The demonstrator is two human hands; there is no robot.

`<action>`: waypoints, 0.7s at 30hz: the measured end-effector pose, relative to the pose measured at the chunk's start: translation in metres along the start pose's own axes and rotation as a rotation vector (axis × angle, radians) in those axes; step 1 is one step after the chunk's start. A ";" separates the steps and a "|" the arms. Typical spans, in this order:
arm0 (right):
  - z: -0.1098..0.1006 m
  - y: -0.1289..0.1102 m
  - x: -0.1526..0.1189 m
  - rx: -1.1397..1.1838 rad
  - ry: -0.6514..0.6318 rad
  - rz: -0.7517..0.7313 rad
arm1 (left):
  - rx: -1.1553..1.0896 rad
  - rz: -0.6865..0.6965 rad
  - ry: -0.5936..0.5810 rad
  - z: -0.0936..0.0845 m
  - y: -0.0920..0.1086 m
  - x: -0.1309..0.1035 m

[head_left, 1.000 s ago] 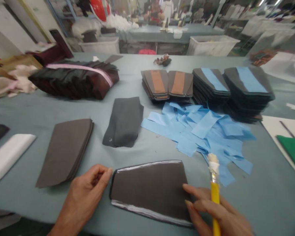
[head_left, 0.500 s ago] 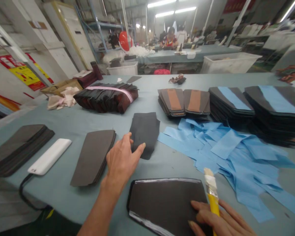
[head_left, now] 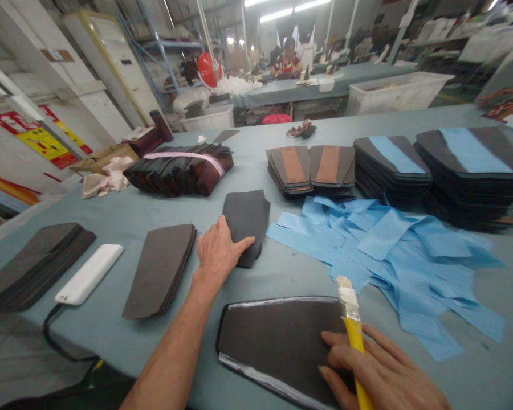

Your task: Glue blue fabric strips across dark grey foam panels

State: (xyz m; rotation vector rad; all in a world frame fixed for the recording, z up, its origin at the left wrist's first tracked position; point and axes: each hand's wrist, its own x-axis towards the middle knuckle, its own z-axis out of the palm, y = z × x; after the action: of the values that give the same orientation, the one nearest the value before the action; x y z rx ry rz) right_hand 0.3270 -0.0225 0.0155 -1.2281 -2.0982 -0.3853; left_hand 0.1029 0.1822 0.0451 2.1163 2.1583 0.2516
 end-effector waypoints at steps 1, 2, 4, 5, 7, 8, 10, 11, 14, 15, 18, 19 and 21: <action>0.000 0.000 -0.001 -0.001 -0.005 0.009 | -0.017 -0.006 0.005 0.000 -0.002 0.000; 0.001 -0.001 -0.002 0.002 -0.010 0.010 | -0.038 -0.012 0.008 0.000 -0.004 0.000; 0.000 -0.001 -0.004 0.014 -0.022 0.016 | -0.087 -0.022 0.017 0.001 -0.008 0.000; 0.000 -0.001 -0.004 0.024 -0.025 0.017 | -0.115 -0.026 0.024 0.001 -0.011 0.001; -0.002 -0.001 -0.004 0.046 -0.031 0.024 | -0.180 -0.032 0.043 0.004 -0.017 0.002; -0.003 -0.001 -0.004 0.053 -0.028 0.035 | -0.217 -0.033 0.052 0.005 -0.020 0.003; -0.004 -0.002 -0.002 0.070 -0.026 0.049 | -0.301 -0.033 0.063 0.008 -0.027 0.007; -0.005 -0.002 -0.002 0.078 -0.031 0.060 | -0.348 -0.032 0.062 0.010 -0.031 0.009; -0.006 -0.003 0.000 0.095 -0.031 0.079 | -0.498 -0.030 0.041 0.016 -0.040 0.015; -0.006 -0.004 0.000 0.097 -0.035 0.081 | -0.548 -0.028 0.029 0.017 -0.042 0.016; -0.008 -0.004 -0.002 0.079 -0.059 0.074 | -0.689 -0.015 -0.013 0.020 -0.046 0.017; -0.008 -0.005 -0.002 0.071 -0.069 0.074 | -0.733 -0.009 -0.027 0.020 -0.046 0.017; -0.009 -0.005 -0.003 0.060 -0.071 0.076 | -0.813 -0.002 -0.048 0.019 -0.046 0.015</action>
State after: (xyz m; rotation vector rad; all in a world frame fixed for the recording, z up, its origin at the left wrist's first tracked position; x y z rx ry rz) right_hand 0.3271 -0.0321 0.0200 -1.2996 -2.0995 -0.2463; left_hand 0.0613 0.1974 0.0177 1.6110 1.6095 0.8861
